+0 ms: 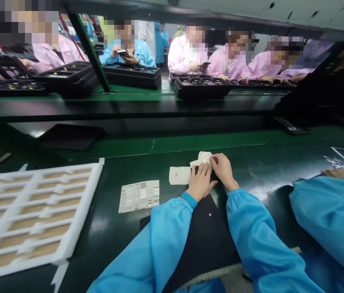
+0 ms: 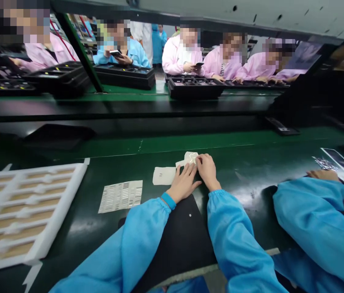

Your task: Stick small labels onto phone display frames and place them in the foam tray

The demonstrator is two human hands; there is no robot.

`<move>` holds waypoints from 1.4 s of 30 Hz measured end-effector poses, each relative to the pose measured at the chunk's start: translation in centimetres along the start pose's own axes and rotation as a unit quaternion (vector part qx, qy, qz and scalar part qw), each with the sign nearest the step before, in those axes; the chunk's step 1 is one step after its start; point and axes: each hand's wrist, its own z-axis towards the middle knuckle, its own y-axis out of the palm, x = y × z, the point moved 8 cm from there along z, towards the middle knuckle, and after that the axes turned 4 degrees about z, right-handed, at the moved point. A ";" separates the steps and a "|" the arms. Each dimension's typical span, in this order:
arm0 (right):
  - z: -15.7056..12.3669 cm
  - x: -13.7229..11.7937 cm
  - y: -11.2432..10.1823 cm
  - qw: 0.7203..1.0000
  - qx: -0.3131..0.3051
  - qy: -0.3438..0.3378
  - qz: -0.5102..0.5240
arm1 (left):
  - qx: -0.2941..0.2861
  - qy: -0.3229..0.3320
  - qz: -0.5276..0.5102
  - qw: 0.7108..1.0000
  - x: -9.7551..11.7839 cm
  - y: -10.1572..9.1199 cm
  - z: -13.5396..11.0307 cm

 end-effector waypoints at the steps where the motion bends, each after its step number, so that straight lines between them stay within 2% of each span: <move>1: 0.1 0.3 0.3 1.000 -0.003 0.008 -0.001 | 0.003 0.000 -0.001 1.000 -0.1 0.2 -0.1; 8: 0.6 3.1 0.4 0.993 -0.002 0.097 0.064 | 0.030 -0.011 -0.005 0.999 0.0 0.2 -0.4; 12: 0.4 3.7 -0.4 0.973 0.044 0.155 0.164 | 0.050 -0.012 -0.002 0.999 0.1 -0.6 -0.3; 15: -0.8 2.3 -1.3 0.950 0.088 0.167 0.249 | 0.061 -0.008 -0.004 0.998 0.0 -1.4 -0.1; 17: -1.9 0.5 -1.6 0.934 0.090 0.166 0.302 | 0.062 -0.002 -0.010 0.998 -0.1 -1.8 0.1; 20: -3.7 -2.8 -1.5 0.913 0.059 0.161 0.370 | 0.059 0.004 -0.030 0.998 -0.5 -2.1 0.6; 24: -5.4 -6.2 -1.1 0.858 0.019 0.179 0.482 | 0.066 0.002 -0.079 0.995 -0.9 -2.7 0.3; 27: -6.4 -7.6 -1.1 0.836 0.027 0.190 0.514 | 0.077 -0.013 -0.128 0.989 -1.6 -4.5 -1.6; 30: -7.6 -8.9 -0.6 0.828 0.017 0.189 0.527 | 0.084 -0.039 -0.190 0.977 -2.8 -7.2 -5.0; 31: -8.1 -9.3 -0.2 0.826 0.003 0.193 0.530 | 0.089 -0.052 -0.235 0.966 -3.4 -8.2 -6.3; 33: -9.2 -10.2 1.0 0.819 -0.041 0.210 0.533 | 0.099 -0.084 -0.375 0.918 -4.7 -9.4 -8.9; 35: -10.4 -10.9 2.4 0.812 -0.087 0.226 0.531 | 0.107 -0.119 -0.470 0.868 -5.8 -9.7 -11.1; 36: -11.0 -11.2 3.1 0.809 -0.111 0.233 0.528 | 0.110 -0.135 -0.487 0.856 -6.3 -9.5 -12.1; 40: -13.0 -12.2 5.4 0.795 -0.198 0.259 0.511 | 0.136 -0.178 -0.490 0.842 -8.0 -8.3 -15.1; 42: -13.7 -12.5 6.1 0.791 -0.222 0.271 0.502 | 0.144 -0.187 -0.484 0.843 -8.6 -7.8 -16.0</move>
